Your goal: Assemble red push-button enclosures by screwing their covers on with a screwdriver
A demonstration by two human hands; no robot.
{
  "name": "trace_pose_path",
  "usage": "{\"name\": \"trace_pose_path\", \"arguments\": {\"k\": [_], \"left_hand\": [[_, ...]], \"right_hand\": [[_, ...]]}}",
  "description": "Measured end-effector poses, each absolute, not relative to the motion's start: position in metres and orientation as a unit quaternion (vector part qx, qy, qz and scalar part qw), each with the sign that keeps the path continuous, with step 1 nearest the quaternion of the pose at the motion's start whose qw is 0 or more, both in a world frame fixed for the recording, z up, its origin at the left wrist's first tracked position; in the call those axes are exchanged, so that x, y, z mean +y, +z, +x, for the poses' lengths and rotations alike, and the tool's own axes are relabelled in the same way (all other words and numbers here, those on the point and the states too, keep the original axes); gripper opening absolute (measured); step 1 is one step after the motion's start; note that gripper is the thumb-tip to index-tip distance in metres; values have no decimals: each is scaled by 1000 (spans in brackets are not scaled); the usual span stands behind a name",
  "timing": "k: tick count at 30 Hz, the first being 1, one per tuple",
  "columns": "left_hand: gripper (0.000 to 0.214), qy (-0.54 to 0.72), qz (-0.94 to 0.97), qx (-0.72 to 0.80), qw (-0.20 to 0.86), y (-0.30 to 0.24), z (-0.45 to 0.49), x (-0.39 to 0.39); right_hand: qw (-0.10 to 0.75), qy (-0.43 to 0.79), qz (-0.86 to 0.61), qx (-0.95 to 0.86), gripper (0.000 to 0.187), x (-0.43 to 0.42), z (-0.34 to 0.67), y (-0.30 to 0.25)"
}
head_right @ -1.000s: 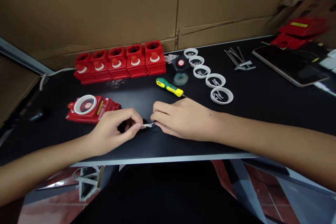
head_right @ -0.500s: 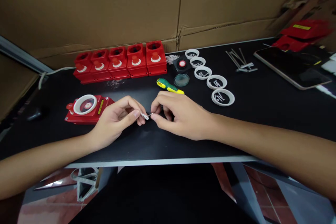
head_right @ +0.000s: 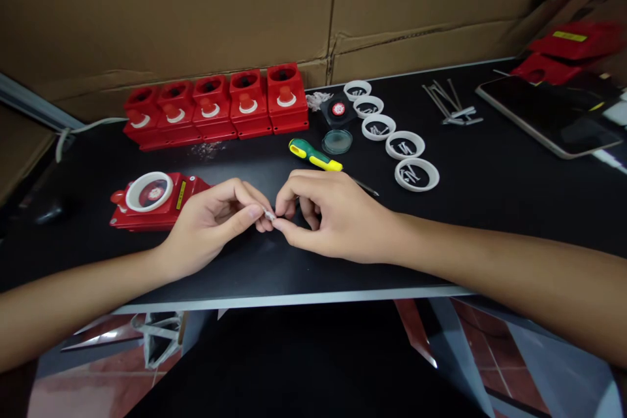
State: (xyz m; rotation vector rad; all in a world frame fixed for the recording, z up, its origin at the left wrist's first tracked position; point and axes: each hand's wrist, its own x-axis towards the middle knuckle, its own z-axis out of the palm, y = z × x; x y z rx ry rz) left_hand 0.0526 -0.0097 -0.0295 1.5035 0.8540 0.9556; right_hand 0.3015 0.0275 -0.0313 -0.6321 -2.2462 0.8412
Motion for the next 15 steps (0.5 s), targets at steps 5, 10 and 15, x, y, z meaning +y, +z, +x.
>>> {"name": "trace_pose_path", "arguments": {"k": [5,10,15], "left_hand": [[33,395,636,368,551,-30,53,-9],[21,369,629,380,569,-30,52,-9],[11,356,666,381,533,-32,54,-9]], "right_hand": [[328,324,-243,-854,6,27,300,-31],[328,324,-232,-856,8,25,300,-32],[337,306,-217,-863,8,25,298,-33]]}}
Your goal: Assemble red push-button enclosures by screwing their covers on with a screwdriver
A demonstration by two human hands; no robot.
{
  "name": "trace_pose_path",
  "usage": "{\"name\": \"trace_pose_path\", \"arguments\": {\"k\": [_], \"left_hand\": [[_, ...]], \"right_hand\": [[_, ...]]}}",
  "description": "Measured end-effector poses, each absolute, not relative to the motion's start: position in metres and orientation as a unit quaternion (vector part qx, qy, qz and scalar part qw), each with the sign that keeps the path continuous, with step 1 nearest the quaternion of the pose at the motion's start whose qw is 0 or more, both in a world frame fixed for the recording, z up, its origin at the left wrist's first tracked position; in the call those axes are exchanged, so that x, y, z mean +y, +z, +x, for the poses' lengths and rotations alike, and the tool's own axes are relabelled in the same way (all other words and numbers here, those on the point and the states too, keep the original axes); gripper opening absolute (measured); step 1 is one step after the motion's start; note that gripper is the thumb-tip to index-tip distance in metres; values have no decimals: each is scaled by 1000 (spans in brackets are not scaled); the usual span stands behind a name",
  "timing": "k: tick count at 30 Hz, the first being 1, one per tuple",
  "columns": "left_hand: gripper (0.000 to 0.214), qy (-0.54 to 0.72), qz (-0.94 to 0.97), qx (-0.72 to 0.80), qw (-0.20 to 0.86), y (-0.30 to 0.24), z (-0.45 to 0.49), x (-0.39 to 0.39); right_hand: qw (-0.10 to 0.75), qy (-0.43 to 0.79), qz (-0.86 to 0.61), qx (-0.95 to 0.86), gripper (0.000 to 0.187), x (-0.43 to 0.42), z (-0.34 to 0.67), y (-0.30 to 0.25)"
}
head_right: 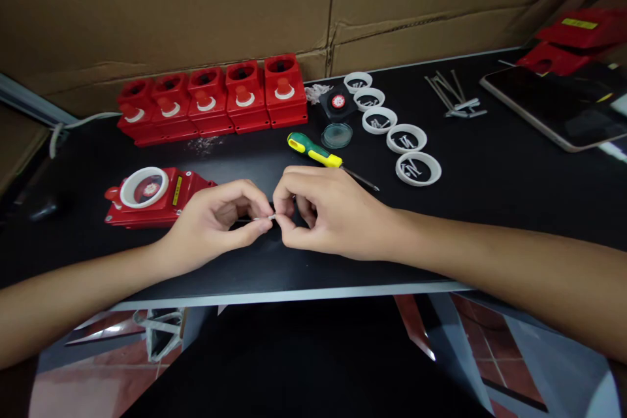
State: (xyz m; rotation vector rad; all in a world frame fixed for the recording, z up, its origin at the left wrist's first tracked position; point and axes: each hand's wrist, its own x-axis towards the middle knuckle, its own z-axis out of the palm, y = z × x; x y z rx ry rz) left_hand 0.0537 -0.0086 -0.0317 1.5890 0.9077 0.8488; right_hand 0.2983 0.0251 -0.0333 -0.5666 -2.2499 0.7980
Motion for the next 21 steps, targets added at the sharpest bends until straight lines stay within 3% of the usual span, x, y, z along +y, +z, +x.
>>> {"name": "trace_pose_path", "arguments": {"k": [21], "left_hand": [[10,348,775,392,353,-25,61,-12]], "right_hand": [[328,310,-180,-874,18,20,293,-34]]}}
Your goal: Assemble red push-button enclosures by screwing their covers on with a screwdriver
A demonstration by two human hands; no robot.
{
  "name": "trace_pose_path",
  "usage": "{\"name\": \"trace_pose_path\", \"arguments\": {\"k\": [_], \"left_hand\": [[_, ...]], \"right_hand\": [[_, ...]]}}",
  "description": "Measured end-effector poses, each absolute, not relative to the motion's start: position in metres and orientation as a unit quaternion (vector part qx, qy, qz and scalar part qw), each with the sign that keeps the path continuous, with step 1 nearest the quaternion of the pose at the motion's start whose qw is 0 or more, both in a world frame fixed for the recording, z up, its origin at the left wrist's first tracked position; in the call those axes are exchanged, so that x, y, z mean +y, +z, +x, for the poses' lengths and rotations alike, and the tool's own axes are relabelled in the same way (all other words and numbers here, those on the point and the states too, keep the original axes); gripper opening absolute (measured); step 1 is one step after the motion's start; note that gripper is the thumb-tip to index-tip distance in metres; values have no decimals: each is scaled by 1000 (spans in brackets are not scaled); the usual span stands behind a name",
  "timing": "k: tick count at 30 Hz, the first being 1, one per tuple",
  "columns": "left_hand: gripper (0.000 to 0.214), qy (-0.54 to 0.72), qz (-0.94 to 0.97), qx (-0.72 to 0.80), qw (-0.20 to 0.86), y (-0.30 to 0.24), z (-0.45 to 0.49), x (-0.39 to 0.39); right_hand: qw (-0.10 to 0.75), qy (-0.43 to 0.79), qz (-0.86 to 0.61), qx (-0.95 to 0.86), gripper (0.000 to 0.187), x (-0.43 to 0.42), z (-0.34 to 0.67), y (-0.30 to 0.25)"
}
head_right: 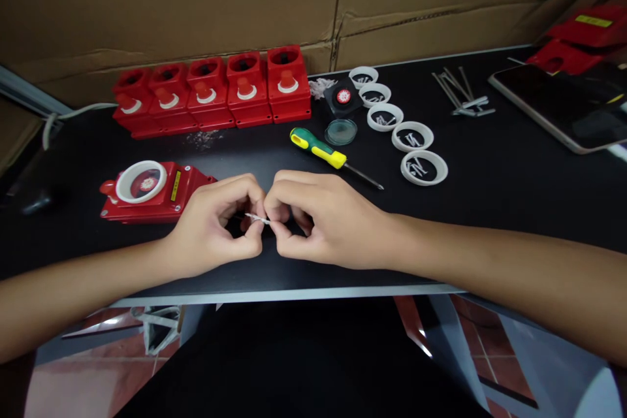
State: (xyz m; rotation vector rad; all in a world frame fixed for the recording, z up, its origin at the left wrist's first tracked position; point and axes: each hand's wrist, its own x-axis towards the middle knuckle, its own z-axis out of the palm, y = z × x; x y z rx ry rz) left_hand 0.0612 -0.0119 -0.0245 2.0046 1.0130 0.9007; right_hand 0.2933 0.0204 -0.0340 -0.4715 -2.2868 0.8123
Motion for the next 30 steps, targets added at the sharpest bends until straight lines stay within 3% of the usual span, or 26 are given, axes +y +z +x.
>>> {"name": "trace_pose_path", "arguments": {"k": [12,20,30], "left_hand": [[8,338,752,407,394,-26,61,-12],[5,330,733,405,435,-26,59,-10],[5,331,669,429,509,-28,58,-10]], "right_hand": [[322,301,-168,-882,12,22,296,-34],[335,141,-143,-920,13,25,300,-33],[351,44,-167,-920,14,20,295,-32]]}}
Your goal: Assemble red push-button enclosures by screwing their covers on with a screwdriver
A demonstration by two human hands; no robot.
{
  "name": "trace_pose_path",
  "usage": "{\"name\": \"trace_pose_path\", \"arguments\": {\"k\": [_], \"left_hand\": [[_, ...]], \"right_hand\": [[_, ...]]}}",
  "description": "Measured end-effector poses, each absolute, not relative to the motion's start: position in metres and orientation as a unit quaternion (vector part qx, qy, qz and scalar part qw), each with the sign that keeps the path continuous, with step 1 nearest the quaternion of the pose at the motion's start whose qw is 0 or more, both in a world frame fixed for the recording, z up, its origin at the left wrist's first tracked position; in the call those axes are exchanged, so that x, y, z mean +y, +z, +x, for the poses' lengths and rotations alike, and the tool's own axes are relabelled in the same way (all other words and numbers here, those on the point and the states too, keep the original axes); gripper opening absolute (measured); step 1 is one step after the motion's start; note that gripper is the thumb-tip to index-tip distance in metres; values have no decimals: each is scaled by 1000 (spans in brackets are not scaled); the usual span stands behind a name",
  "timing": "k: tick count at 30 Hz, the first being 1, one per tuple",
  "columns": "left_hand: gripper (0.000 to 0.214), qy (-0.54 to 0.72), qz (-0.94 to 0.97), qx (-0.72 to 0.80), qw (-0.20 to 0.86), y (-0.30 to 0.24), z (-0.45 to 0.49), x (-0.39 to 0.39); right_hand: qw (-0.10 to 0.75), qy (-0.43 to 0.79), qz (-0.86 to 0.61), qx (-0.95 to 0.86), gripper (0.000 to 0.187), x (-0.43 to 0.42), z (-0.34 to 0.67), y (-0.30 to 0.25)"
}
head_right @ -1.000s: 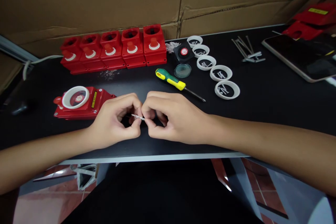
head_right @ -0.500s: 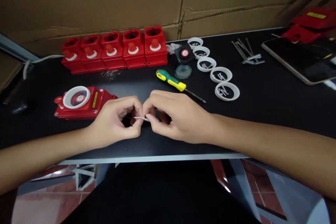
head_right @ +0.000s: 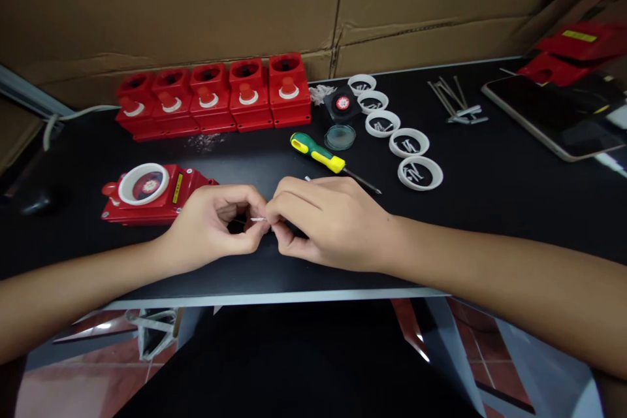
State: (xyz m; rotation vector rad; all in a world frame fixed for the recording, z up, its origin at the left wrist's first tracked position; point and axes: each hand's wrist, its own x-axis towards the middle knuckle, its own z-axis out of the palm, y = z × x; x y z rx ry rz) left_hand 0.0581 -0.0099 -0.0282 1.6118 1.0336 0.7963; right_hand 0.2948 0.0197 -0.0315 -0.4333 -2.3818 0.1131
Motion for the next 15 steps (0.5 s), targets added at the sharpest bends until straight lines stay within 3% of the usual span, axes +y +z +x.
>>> {"name": "trace_pose_path", "arguments": {"k": [15], "left_hand": [[7,317,678,422,511,-27,60,-11]], "right_hand": [[347,-34,-181,-920,16,18,292,-37]]}}
